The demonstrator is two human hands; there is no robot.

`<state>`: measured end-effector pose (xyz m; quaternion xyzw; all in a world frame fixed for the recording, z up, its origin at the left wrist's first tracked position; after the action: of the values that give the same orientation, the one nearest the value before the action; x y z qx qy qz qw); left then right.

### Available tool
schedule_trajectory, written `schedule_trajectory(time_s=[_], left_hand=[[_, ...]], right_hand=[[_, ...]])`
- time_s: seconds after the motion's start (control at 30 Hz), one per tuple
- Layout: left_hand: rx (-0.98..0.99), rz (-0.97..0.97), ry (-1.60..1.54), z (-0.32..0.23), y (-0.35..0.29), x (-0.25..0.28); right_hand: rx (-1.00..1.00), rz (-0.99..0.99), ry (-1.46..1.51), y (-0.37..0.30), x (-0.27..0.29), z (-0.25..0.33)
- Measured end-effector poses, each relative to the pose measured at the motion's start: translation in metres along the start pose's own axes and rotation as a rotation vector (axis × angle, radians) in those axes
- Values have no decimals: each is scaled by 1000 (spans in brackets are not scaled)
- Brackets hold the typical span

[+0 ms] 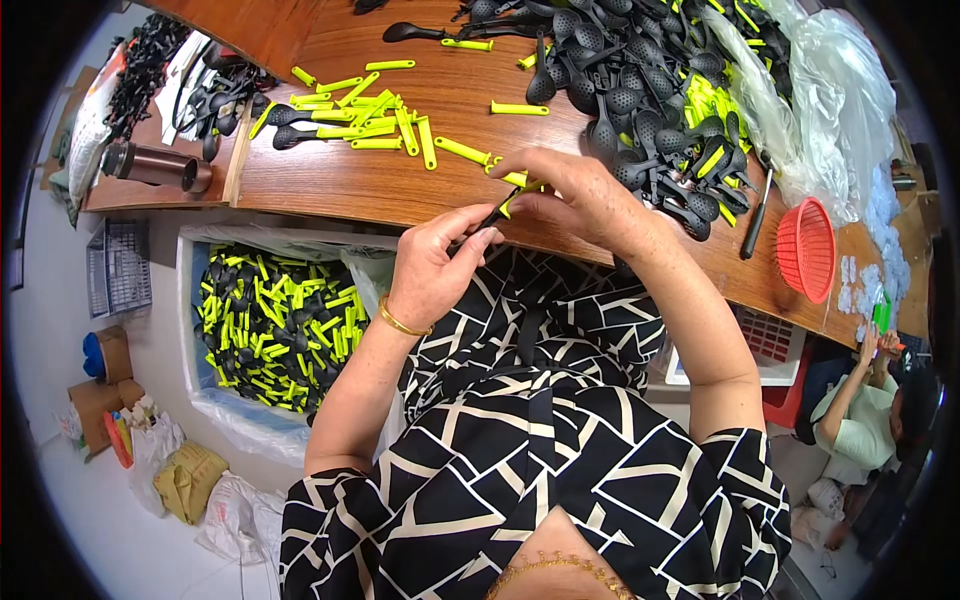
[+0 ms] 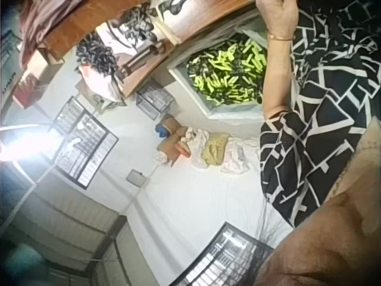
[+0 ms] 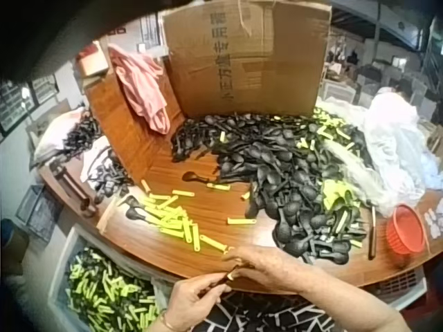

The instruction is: The person assembles kitchen utensils by inserting black perforated spoon heads into neon yellow handles. They pick up a handle and a spoon head, align them, and press them together to form a complete utensil. The finished items are placed on the wooden table, while the person continues to pick up new parts from piles on the table and a bin below.

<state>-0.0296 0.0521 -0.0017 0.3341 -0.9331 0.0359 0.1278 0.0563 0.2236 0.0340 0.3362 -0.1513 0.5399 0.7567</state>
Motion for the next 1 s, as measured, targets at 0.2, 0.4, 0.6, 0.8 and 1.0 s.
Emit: schedule_trajectory(time_s=[0.2, 0.4, 0.6, 0.8, 1.0], left_hand=[[-80, 92, 56, 7, -7, -5], [511, 440, -586, 33, -9, 0], [392, 66, -436, 75, 13, 10], [438, -75, -495, 80, 30, 18], [417, -132, -559, 73, 26, 17]], right_hand=[[228, 23, -262, -10, -4, 8], [510, -13, -295, -10, -26, 30], [364, -150, -308, 44, -8, -27], [113, -181, -701, 72, 23, -107], [29, -233, -760, 84, 27, -109]])
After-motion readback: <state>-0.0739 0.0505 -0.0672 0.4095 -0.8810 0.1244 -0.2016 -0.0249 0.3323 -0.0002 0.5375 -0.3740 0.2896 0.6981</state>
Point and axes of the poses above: each hand's wrist, its own y-axis towards the middle knuckle, its own x-axis out of the back of the hand, z = x × y, the point moved 6 cm from there along y, towards the middle knuckle, and after that the axes turned 10 degrees about -z, right-handed, at the moved point
